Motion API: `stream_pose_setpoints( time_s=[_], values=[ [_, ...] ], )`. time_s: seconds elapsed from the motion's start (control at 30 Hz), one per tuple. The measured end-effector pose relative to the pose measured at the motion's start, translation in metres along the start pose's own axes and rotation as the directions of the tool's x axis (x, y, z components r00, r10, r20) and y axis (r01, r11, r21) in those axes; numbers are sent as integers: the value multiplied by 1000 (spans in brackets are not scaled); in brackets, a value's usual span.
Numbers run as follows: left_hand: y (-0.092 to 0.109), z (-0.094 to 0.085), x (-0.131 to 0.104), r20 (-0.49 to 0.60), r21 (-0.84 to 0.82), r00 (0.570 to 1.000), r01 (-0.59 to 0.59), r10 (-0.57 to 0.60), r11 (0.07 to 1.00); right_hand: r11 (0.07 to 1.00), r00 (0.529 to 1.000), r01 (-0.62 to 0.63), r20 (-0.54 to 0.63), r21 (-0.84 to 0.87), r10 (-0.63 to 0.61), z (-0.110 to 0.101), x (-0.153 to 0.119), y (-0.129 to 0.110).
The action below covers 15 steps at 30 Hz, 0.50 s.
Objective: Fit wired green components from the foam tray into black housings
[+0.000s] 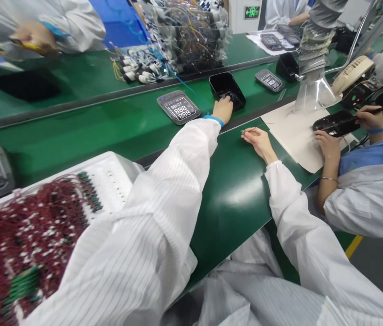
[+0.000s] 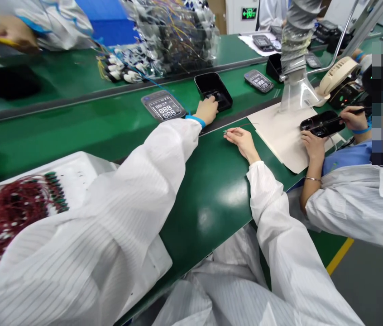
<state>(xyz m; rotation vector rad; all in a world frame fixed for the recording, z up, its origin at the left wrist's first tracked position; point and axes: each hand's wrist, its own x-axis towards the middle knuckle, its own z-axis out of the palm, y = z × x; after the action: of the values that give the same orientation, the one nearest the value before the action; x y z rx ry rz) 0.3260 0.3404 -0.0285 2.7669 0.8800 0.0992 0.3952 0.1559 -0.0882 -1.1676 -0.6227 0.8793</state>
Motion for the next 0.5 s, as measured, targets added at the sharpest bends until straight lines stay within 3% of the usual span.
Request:
stream_pose_setpoints(
  time_s=[0.1,0.2,0.33,0.4,0.5],
  values=[
    [0,-1,-17,-36,-18,999,7,-8,1000,999,999,42,-14,-10,-42,0,1,1],
    [2,4,-43,-81,-66,993,85,-90,994,987,994,108,-8,-116,-110,-4,8,5],
    [24,19,-89,-135,-195,974,152,-180,969,920,964,218,-73,-325,-255,-17,21,9],
    [39,22,-111,-116,-209,979,140,-167,968,901,956,234,-80,-364,-281,-23,25,7],
    [49,19,-133,15,-140,995,97,-96,985,880,948,286,-22,-380,-317,-26,20,0]
  ],
)
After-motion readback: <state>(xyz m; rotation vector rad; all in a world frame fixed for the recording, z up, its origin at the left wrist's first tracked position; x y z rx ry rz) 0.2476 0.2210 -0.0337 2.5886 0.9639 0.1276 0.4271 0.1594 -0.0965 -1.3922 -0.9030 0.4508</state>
